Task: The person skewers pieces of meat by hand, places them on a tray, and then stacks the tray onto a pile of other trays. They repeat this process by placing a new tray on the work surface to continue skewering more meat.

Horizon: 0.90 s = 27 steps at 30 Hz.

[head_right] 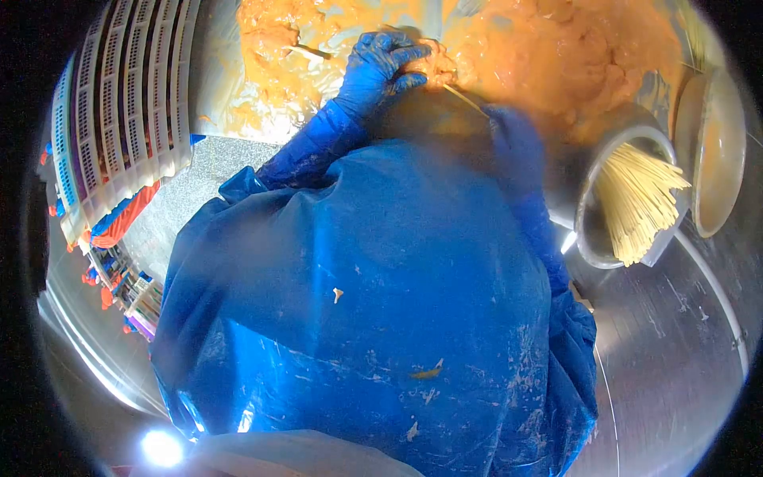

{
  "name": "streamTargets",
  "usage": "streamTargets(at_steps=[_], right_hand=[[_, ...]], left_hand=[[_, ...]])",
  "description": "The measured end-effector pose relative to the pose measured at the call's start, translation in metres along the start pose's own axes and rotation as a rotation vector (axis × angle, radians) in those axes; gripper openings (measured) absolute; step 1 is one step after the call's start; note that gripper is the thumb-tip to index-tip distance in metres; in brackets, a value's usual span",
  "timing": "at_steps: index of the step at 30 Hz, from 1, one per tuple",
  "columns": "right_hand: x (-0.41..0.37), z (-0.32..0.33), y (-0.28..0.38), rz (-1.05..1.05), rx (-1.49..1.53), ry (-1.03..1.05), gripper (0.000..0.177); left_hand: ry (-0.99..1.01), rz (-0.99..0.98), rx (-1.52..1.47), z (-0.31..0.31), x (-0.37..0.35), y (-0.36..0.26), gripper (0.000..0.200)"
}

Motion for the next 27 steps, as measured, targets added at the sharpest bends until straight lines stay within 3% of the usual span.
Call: streamTargets(at_steps=[8,10,16,27], right_hand=[[-0.005,-0.001,0.009,0.089,-0.010,-0.016,0.021],[-0.011,0.003,-0.004,-0.044,-0.056,-0.021,0.021],[-0.012,0.006,0.002,0.051,-0.033,-0.056,0.018],[-0.014,0.007,0.007,0.015,-0.077,-0.019,0.019]], left_hand=[[-0.006,0.054,-0.042,0.004,0.000,-0.002,0.042],[-0.010,0.048,-0.044,0.004,0.000,0.000,0.041],[0.003,0.040,-0.046,0.002,0.000,-0.003,0.043],[-0.003,0.048,-0.039,0.003,0.000,-0.002,0.044]])
Point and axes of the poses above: each hand's wrist, its own x-axis towards the middle knuckle, its own z-axis out of the back of the hand, y = z × x, the point moved 9 cm from there along x, towards the middle knuckle, and after that the axes turned 3 degrees about x, right-handed, at the moved point
